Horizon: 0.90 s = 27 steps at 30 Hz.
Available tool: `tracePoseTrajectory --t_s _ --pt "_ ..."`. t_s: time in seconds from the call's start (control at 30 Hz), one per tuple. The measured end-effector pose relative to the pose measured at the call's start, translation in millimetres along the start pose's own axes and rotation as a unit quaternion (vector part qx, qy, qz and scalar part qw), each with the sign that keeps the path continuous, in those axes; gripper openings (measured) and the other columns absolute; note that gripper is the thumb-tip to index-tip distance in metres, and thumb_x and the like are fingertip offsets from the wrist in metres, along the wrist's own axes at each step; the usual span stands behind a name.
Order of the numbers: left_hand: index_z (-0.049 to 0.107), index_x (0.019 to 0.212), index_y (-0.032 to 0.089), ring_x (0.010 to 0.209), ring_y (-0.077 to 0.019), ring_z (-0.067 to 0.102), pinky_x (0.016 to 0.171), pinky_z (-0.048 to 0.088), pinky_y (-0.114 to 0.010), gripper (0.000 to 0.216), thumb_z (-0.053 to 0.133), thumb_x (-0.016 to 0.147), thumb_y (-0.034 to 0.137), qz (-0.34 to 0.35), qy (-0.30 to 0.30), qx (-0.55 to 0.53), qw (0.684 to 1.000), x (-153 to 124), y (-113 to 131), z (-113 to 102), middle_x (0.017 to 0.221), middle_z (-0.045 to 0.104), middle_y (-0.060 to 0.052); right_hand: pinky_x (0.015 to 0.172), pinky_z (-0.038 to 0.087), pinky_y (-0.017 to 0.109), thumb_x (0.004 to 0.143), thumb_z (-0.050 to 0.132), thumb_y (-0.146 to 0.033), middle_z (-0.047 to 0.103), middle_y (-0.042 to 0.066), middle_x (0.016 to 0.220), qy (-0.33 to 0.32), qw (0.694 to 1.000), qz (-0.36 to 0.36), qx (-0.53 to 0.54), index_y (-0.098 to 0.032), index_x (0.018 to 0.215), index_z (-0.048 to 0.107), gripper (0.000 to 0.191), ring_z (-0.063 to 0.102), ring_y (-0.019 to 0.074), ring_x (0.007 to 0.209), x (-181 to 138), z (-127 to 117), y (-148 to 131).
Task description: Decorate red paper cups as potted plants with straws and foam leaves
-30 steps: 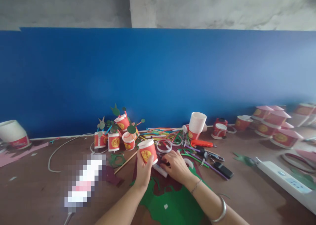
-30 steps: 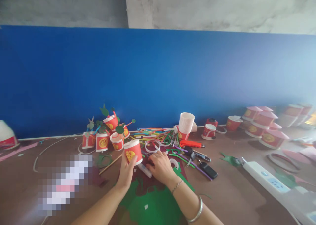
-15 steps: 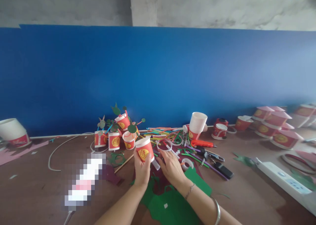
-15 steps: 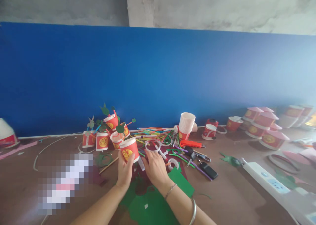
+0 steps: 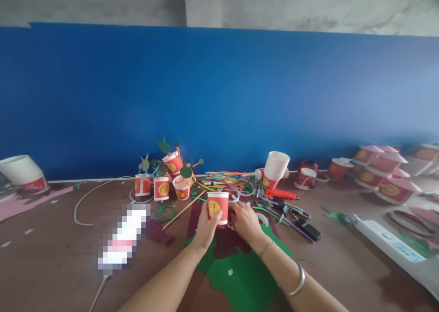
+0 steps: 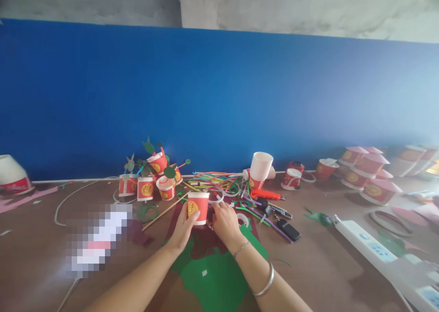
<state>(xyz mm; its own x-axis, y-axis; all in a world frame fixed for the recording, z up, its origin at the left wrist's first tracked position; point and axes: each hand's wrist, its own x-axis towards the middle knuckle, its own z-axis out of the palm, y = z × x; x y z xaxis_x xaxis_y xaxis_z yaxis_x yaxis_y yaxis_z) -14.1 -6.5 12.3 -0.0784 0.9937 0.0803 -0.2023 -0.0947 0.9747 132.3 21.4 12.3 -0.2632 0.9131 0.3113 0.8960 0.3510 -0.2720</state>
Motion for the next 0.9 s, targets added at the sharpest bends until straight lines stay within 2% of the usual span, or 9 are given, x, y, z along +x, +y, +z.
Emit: tracePoseTrajectory --t_s 0.13,0.23,0.37,0.43,0.57,0.6,0.77,0.9 --pt "0.051 0.114 0.015 0.097 -0.0232 0.061 0.086 0.047 -0.033 0.051 0.063 0.072 0.039 0.002 0.024 0.030 0.999 2 -1 -1 0.106 0.063 -0.011 0.082 0.044 0.033 0.072 0.045 -0.002 0.065 0.013 0.104 0.004 1.000 -0.004 0.015 -0.016 0.109 0.060 0.042 0.061 0.0239 0.095 -3 1 2" --pt "0.049 0.117 0.015 0.097 -0.0227 0.061 0.085 0.047 -0.032 0.052 0.061 0.074 0.042 0.000 0.036 0.019 0.999 5 -6 -5 0.107 0.063 -0.010 0.083 0.046 0.034 0.073 0.045 -0.005 0.065 0.012 0.103 0.045 0.990 0.025 0.135 -0.016 0.108 0.060 0.040 0.061 0.0233 0.094 -3 7 7" --pt "0.046 0.123 0.017 0.104 -0.0233 0.060 0.089 0.047 -0.033 0.054 0.058 0.077 0.042 0.013 0.030 -0.039 0.999 8 -13 -9 0.115 0.062 -0.011 0.072 0.050 0.034 0.073 0.051 -0.016 0.066 0.006 0.085 0.070 0.907 0.122 0.397 -0.017 0.105 0.059 0.034 0.063 0.0206 0.079 1 11 15" --pt "0.043 0.126 0.018 0.109 -0.0241 0.059 0.091 0.046 -0.035 0.054 0.057 0.079 0.041 0.017 0.026 -0.079 0.996 8 -15 -9 0.120 0.060 -0.011 0.066 0.050 0.031 0.074 0.056 -0.024 0.066 0.004 0.080 0.057 0.869 0.140 0.471 -0.017 0.109 0.056 0.035 0.063 0.0186 0.073 1 7 15" --pt "0.045 0.125 0.020 0.106 -0.0241 0.060 0.091 0.048 -0.039 0.054 0.061 0.077 0.040 0.014 -0.010 -0.112 0.994 7 -12 -7 0.115 0.063 -0.009 0.059 0.045 0.025 0.068 0.071 -0.038 0.062 -0.002 0.070 0.033 0.763 0.173 0.622 -0.020 0.112 0.056 0.049 0.058 0.0143 0.064 -2 -9 7" --pt "0.046 0.124 0.020 0.104 -0.0239 0.061 0.091 0.048 -0.039 0.054 0.063 0.076 0.039 0.013 -0.021 -0.107 0.994 6 -10 -7 0.114 0.064 -0.009 0.057 0.044 0.024 0.067 0.073 -0.040 0.062 -0.002 0.068 0.025 0.751 0.175 0.636 -0.020 0.109 0.057 0.050 0.057 0.0134 0.062 -3 -11 4" --pt "0.049 0.120 0.016 0.106 -0.0270 0.059 0.094 0.045 -0.042 0.059 0.072 0.068 0.031 0.022 -0.075 -0.011 0.997 -1 -1 -4 0.115 0.062 -0.013 0.055 0.044 0.024 0.065 0.075 -0.045 0.065 0.000 0.073 -0.027 0.732 0.144 0.666 -0.020 0.100 0.059 0.046 0.058 0.0132 0.060 -7 -13 -3" --pt "0.046 0.120 0.017 0.103 -0.0252 0.059 0.092 0.047 -0.040 0.062 0.073 0.066 0.027 0.010 -0.085 0.014 0.996 -3 3 1 0.110 0.063 -0.010 0.059 0.048 0.026 0.068 0.073 -0.047 0.068 0.004 0.085 0.006 0.740 0.132 0.659 -0.020 0.103 0.057 0.047 0.062 0.0157 0.067 -9 -12 -4"
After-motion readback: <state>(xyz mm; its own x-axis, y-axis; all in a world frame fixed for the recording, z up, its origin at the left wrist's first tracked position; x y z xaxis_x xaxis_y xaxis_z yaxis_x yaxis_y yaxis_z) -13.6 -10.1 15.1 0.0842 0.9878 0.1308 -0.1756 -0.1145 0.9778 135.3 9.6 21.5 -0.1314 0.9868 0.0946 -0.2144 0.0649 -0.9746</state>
